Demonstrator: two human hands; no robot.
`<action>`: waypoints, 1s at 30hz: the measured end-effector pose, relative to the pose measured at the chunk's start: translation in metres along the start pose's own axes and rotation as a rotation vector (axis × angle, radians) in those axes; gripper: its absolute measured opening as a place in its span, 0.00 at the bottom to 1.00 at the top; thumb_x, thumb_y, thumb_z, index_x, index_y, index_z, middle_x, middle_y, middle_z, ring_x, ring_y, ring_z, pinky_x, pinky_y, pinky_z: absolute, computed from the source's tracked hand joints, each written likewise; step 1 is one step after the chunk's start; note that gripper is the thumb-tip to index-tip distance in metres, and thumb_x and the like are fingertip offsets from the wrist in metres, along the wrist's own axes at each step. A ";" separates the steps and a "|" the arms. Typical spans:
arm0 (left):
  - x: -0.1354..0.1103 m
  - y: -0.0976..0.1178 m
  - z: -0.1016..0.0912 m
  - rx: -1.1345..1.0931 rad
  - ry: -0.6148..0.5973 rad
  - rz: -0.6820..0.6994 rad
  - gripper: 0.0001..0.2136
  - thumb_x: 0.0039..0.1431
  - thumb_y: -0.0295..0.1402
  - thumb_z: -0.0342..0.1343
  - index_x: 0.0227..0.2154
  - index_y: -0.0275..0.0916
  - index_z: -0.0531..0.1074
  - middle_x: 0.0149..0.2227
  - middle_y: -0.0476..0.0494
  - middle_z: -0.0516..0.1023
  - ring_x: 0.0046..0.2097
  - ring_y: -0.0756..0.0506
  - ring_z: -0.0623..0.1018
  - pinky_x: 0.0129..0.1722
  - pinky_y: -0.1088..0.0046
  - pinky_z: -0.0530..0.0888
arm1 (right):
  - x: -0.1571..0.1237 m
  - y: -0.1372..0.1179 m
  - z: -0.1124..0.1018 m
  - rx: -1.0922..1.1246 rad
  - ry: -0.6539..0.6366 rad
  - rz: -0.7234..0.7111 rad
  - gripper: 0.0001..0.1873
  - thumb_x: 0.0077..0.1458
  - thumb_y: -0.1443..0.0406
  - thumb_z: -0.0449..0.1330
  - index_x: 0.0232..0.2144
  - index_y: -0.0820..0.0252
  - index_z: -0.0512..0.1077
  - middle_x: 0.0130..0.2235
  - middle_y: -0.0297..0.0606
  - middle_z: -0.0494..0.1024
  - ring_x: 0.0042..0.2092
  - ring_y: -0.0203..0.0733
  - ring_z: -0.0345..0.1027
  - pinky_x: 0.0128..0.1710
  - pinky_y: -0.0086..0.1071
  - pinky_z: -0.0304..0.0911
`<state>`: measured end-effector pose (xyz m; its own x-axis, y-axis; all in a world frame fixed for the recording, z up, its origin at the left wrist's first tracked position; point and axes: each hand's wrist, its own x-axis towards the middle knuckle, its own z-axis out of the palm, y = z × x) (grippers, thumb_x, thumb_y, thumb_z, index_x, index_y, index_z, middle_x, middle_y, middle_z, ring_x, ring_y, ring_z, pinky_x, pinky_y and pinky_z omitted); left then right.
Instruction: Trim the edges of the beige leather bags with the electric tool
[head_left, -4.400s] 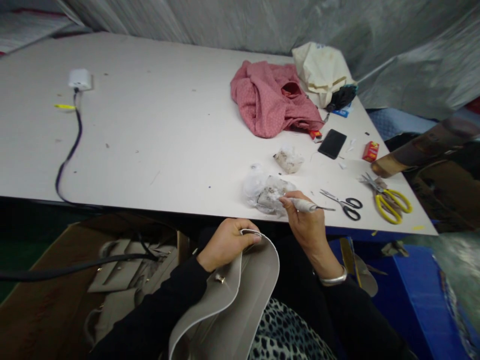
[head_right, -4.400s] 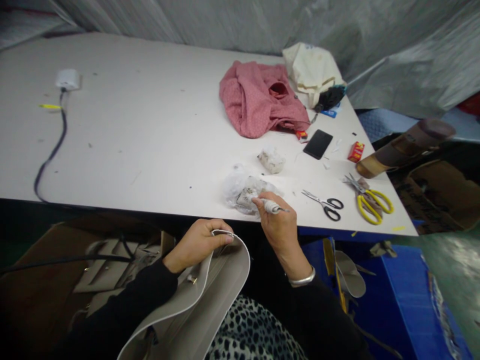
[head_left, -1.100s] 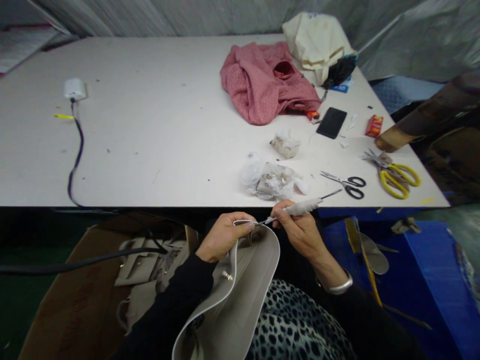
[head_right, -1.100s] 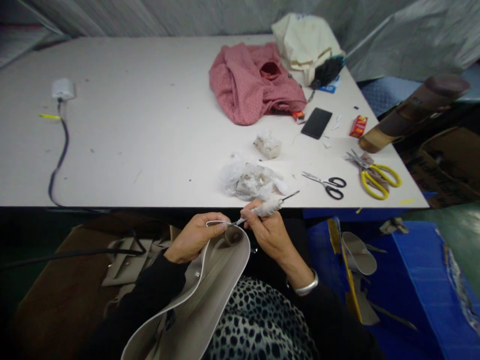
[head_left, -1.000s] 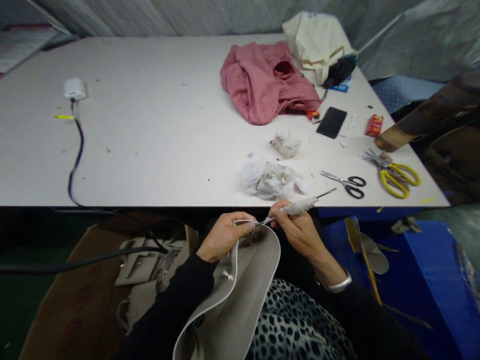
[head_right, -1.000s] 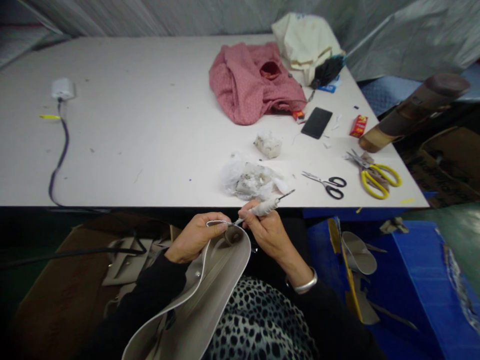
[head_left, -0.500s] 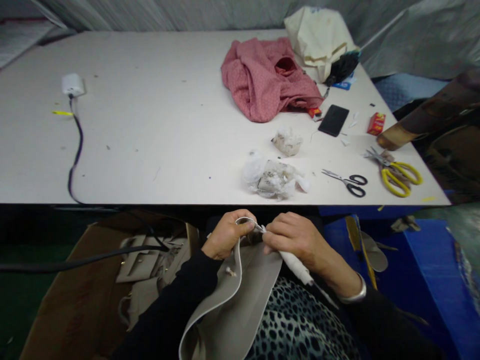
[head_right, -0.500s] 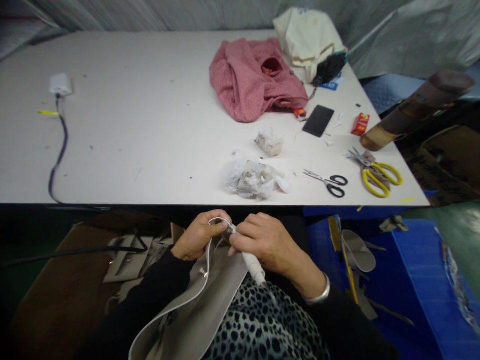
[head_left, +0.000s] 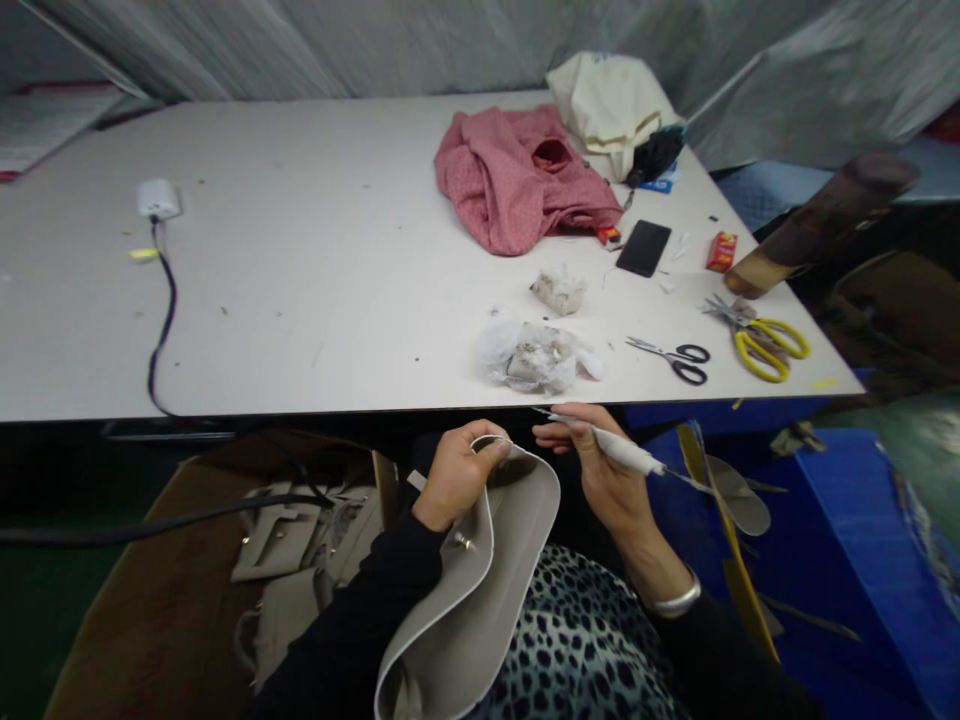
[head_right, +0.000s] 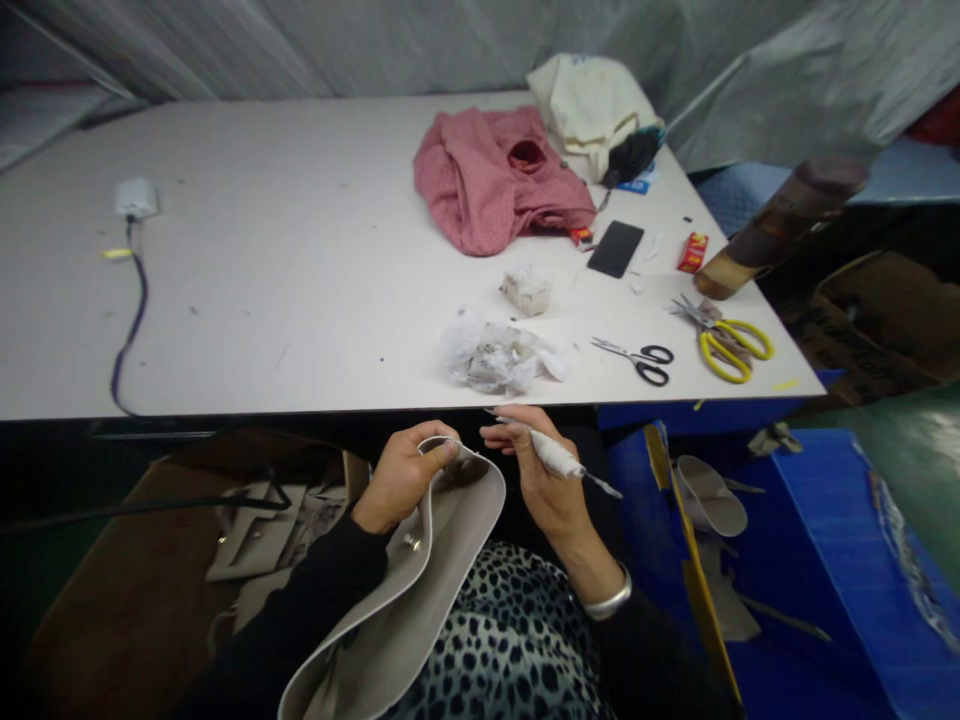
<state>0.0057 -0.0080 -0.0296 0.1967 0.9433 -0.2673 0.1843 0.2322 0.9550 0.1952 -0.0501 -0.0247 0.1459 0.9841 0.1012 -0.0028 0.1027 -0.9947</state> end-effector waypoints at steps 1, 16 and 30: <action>-0.002 0.001 0.002 0.010 -0.001 0.005 0.06 0.51 0.34 0.62 0.26 0.36 0.77 0.26 0.47 0.76 0.31 0.47 0.72 0.34 0.71 0.67 | -0.002 0.003 0.002 0.001 -0.014 0.031 0.13 0.71 0.55 0.55 0.50 0.53 0.74 0.40 0.37 0.86 0.40 0.43 0.82 0.40 0.35 0.77; -0.032 0.015 0.013 0.038 -0.036 0.115 0.08 0.46 0.26 0.66 0.31 0.38 0.74 0.30 0.51 0.75 0.34 0.48 0.73 0.35 0.74 0.69 | -0.026 -0.006 0.016 -0.440 -0.113 0.067 0.09 0.59 0.55 0.67 0.37 0.53 0.79 0.31 0.32 0.80 0.32 0.40 0.72 0.31 0.30 0.62; -0.053 0.023 -0.007 -0.583 -0.157 0.277 0.19 0.56 0.45 0.68 0.47 0.40 0.78 0.43 0.41 0.79 0.49 0.40 0.78 0.52 0.58 0.76 | -0.060 -0.044 -0.004 -0.470 0.031 -0.219 0.04 0.62 0.62 0.65 0.34 0.54 0.79 0.31 0.33 0.77 0.35 0.41 0.71 0.35 0.32 0.62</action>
<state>-0.0069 -0.0512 0.0077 0.3077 0.9512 0.0251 -0.4355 0.1173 0.8925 0.1902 -0.1138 0.0132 0.1227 0.9412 0.3148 0.4748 0.2229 -0.8514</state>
